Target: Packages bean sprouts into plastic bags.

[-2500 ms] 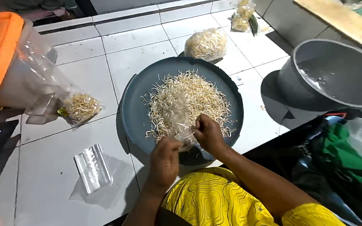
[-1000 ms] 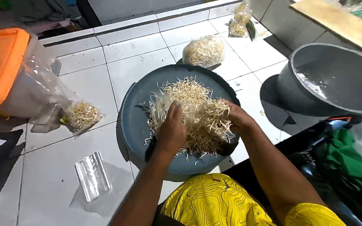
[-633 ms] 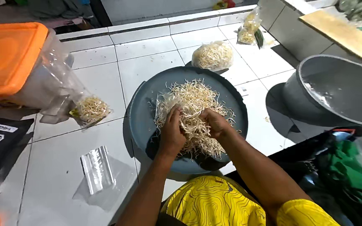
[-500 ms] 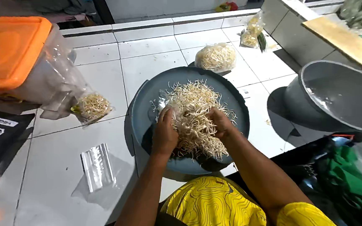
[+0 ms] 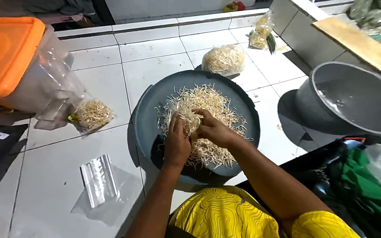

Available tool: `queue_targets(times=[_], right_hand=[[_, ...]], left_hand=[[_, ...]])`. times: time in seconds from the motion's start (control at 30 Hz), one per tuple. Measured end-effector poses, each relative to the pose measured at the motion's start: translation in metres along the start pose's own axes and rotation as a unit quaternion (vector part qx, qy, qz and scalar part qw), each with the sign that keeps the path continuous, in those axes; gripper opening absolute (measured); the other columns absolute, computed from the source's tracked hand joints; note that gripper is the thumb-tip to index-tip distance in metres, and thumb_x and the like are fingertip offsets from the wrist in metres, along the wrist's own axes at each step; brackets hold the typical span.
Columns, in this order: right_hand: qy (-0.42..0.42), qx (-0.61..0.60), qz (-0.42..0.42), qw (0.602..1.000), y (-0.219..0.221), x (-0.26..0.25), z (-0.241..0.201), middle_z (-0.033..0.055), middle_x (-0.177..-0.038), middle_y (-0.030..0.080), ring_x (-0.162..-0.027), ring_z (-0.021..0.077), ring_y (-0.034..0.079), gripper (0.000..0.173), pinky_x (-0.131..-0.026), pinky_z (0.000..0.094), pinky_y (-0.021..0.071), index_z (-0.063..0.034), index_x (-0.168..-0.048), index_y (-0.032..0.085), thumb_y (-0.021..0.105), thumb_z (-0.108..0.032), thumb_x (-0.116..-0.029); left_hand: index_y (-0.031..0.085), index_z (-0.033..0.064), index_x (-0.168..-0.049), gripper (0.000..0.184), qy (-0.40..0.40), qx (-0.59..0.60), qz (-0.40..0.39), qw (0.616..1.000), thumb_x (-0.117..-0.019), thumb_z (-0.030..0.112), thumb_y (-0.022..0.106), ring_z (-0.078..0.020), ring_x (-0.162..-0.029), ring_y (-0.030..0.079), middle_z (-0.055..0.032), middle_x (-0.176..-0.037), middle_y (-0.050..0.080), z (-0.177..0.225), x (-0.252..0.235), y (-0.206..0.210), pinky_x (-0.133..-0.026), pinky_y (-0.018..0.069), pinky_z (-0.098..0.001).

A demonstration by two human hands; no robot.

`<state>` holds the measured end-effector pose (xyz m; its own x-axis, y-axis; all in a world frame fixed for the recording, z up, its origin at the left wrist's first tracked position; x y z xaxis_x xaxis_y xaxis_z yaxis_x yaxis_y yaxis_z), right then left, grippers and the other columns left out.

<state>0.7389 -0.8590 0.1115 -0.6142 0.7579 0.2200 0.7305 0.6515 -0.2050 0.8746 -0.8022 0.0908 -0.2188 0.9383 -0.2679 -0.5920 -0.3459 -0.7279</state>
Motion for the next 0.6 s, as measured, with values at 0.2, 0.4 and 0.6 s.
queue_targets(times=[0.2, 0.4, 0.6], right_hand=[[-0.04, 0.498, 0.182, 0.847, 0.017, -0.006, -0.034, 0.0099, -0.077, 0.068, -0.071, 0.0326, 0.07, 0.009, -0.057, 0.0548, 0.0555, -0.0118, -0.102, 0.068, 0.067, -0.017, -0.0942], [-0.044, 0.47, 0.08, 0.878, 0.008, 0.012, -0.066, 0.0128, -0.11, 0.073, -0.09, 0.0331, 0.072, 0.042, -0.076, 0.0578, 0.0596, -0.0197, -0.138, 0.063, 0.063, -0.011, -0.0971], [-0.096, 0.453, 0.203, 0.863, -0.018, 0.004, -0.066, 0.0057, -0.097, 0.071, -0.08, 0.0253, 0.07, 0.014, -0.064, 0.0516, 0.0578, -0.0171, -0.105, 0.071, 0.072, -0.024, -0.093]], left_hand=[[0.052, 0.0005, -0.146, 0.059, 0.066, -0.008, 0.03, 0.997, -0.089, 0.003, 0.069, -0.0261, -0.123, 0.064, -0.0126, -0.166, 0.031, 0.02, 0.008, 0.002, -0.089, 0.0616, -0.0439], [0.053, 0.001, -0.145, 0.063, 0.046, 0.09, 0.031, 0.994, -0.085, -0.003, 0.071, -0.0254, -0.143, 0.048, -0.0155, -0.161, 0.04, 0.011, 0.003, -0.021, -0.112, 0.0491, -0.0449], [0.058, 0.0131, -0.146, 0.065, 0.041, 0.173, -0.016, 0.984, -0.0833, 0.0, 0.066, -0.0066, -0.065, 0.057, -0.0016, -0.162, 0.041, 0.033, 0.01, -0.049, -0.05, 0.0494, -0.028]])
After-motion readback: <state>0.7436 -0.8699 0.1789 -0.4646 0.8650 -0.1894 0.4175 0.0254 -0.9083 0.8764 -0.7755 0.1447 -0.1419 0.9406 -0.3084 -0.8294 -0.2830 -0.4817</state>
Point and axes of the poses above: each hand's wrist, its own x-axis away from the middle knuckle, its own y-axis out of the palm, z = x × y, the point moved 5 cm from there along -x, towards the middle knuckle
